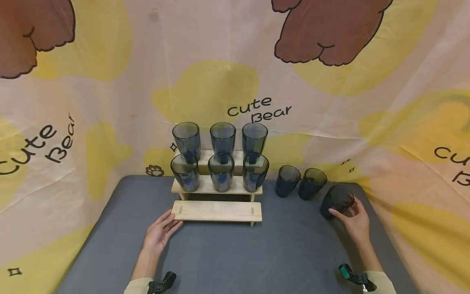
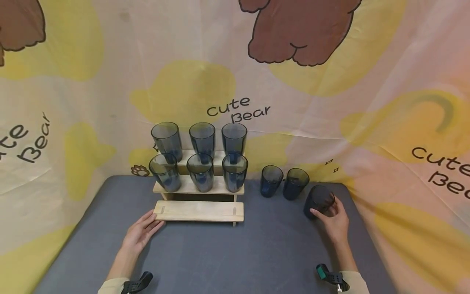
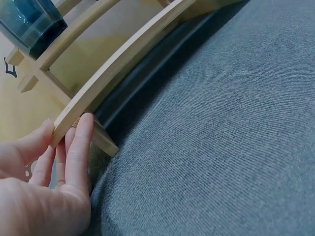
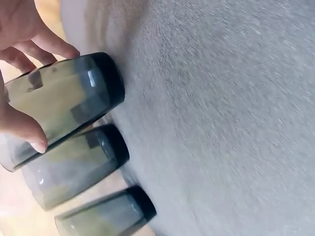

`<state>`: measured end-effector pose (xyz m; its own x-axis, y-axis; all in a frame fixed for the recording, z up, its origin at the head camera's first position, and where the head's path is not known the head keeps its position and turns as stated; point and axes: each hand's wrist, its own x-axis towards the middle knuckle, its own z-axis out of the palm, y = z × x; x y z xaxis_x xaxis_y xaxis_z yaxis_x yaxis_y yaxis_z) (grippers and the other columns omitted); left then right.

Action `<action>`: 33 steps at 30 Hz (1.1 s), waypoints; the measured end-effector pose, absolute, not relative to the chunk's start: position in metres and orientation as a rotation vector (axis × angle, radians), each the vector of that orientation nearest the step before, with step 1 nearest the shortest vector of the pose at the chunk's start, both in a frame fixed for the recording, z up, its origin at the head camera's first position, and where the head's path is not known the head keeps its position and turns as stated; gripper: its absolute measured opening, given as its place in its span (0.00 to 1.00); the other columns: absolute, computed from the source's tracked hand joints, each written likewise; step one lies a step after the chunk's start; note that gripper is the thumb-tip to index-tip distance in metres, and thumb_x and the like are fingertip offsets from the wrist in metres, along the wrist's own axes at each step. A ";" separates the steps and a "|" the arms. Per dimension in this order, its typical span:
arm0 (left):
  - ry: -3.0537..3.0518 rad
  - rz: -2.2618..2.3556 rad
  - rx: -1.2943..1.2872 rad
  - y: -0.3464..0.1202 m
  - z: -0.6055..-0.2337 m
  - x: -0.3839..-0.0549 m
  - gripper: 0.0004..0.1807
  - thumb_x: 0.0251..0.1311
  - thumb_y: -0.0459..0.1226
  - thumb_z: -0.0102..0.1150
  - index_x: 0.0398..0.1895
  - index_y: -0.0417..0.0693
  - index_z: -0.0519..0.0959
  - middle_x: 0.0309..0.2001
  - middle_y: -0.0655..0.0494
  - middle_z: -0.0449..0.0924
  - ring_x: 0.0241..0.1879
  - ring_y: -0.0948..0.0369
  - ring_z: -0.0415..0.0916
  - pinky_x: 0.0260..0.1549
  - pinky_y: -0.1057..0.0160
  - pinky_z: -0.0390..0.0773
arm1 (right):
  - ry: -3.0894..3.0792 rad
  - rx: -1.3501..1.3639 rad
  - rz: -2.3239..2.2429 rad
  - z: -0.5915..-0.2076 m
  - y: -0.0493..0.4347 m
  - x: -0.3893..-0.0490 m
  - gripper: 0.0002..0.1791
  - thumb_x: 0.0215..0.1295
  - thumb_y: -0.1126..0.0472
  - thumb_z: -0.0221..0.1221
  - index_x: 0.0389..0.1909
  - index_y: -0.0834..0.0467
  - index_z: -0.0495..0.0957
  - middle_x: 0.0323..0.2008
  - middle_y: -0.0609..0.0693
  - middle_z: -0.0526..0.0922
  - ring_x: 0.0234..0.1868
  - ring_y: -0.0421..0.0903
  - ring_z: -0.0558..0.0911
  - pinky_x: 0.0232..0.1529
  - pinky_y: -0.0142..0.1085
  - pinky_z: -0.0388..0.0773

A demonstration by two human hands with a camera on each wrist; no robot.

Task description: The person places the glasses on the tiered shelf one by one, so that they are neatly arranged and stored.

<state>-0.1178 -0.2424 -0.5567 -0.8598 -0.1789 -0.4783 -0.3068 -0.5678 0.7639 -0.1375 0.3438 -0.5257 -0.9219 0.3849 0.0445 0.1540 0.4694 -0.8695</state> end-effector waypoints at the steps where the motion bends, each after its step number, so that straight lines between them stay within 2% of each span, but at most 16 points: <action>1: 1.420 2.595 -0.808 -0.242 -0.557 -0.118 0.27 0.67 0.28 0.56 0.68 0.40 0.63 0.39 0.54 0.80 0.38 0.59 0.80 0.55 0.54 0.82 | -2.489 -0.447 1.426 -0.525 0.342 -0.135 0.50 0.55 0.57 0.73 0.75 0.56 0.56 0.62 0.60 0.70 0.65 0.60 0.71 0.43 0.10 0.70; 4: 1.417 2.594 -0.812 -0.242 -0.558 -0.117 0.24 0.67 0.28 0.56 0.66 0.41 0.66 0.39 0.54 0.80 0.38 0.59 0.80 0.55 0.54 0.82 | -2.493 -0.436 1.427 -0.524 0.335 -0.129 0.49 0.54 0.57 0.74 0.75 0.54 0.58 0.61 0.58 0.71 0.63 0.49 0.74 0.45 0.11 0.72; 7: 1.404 2.597 -0.833 -0.242 -0.560 -0.116 0.21 0.67 0.27 0.56 0.62 0.42 0.68 0.39 0.53 0.80 0.39 0.58 0.80 0.54 0.53 0.82 | -2.502 -0.421 1.434 -0.522 0.325 -0.122 0.49 0.54 0.56 0.74 0.74 0.52 0.59 0.61 0.57 0.72 0.61 0.45 0.75 0.45 0.13 0.73; 12: 1.420 2.589 -0.820 -0.242 -0.561 -0.116 0.26 0.68 0.28 0.55 0.68 0.40 0.64 0.39 0.54 0.79 0.39 0.59 0.80 0.55 0.54 0.82 | -2.497 -0.339 1.471 -0.516 0.308 -0.115 0.49 0.53 0.57 0.74 0.74 0.52 0.59 0.62 0.58 0.72 0.64 0.59 0.72 0.45 0.13 0.75; 15: 1.429 2.586 -0.816 -0.242 -0.561 -0.117 0.28 0.68 0.28 0.55 0.70 0.39 0.62 0.40 0.54 0.80 0.40 0.59 0.80 0.55 0.54 0.82 | -2.495 -0.273 1.487 -0.514 0.300 -0.114 0.49 0.52 0.58 0.75 0.74 0.54 0.60 0.64 0.60 0.71 0.63 0.62 0.72 0.42 0.13 0.76; 20: 1.414 2.600 -0.841 -0.242 -0.560 -0.118 0.19 0.67 0.28 0.57 0.59 0.45 0.71 0.38 0.54 0.80 0.39 0.59 0.80 0.55 0.53 0.82 | -2.506 -0.198 1.490 -0.509 0.285 -0.114 0.50 0.51 0.57 0.75 0.74 0.54 0.61 0.63 0.61 0.71 0.62 0.62 0.72 0.42 0.13 0.77; 22: 1.412 2.603 -0.845 -0.242 -0.560 -0.118 0.16 0.67 0.28 0.57 0.56 0.46 0.73 0.38 0.54 0.80 0.39 0.59 0.80 0.55 0.53 0.82 | -2.502 -0.172 1.491 -0.507 0.278 -0.113 0.50 0.50 0.57 0.76 0.73 0.53 0.61 0.61 0.60 0.74 0.61 0.60 0.74 0.42 0.14 0.78; 25: 1.425 2.596 -0.838 -0.242 -0.559 -0.118 0.18 0.67 0.29 0.57 0.59 0.45 0.71 0.38 0.54 0.80 0.39 0.59 0.80 0.55 0.53 0.82 | -2.486 -0.134 1.507 -0.504 0.269 -0.112 0.49 0.49 0.58 0.76 0.73 0.52 0.63 0.59 0.58 0.76 0.58 0.55 0.77 0.42 0.17 0.80; 31: 1.435 2.575 -0.834 -0.242 -0.558 -0.118 0.28 0.68 0.30 0.57 0.69 0.41 0.64 0.39 0.55 0.81 0.40 0.60 0.80 0.55 0.54 0.81 | -2.471 -0.069 1.539 -0.499 0.255 -0.114 0.49 0.47 0.56 0.77 0.72 0.47 0.65 0.59 0.55 0.78 0.52 0.31 0.77 0.42 0.20 0.82; 33: 1.429 2.576 -0.841 -0.242 -0.558 -0.118 0.27 0.67 0.30 0.57 0.69 0.42 0.65 0.39 0.55 0.81 0.40 0.59 0.81 0.55 0.54 0.81 | -2.474 -0.043 1.547 -0.497 0.250 -0.115 0.49 0.48 0.56 0.76 0.72 0.46 0.64 0.59 0.55 0.78 0.54 0.34 0.78 0.42 0.20 0.82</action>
<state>-0.1178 -0.2422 -0.5579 -0.8466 -0.1899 -0.4972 -0.3214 -0.5622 0.7620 -0.1146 0.2503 -0.4975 -0.9747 0.1423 0.1725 -0.0927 0.4448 -0.8908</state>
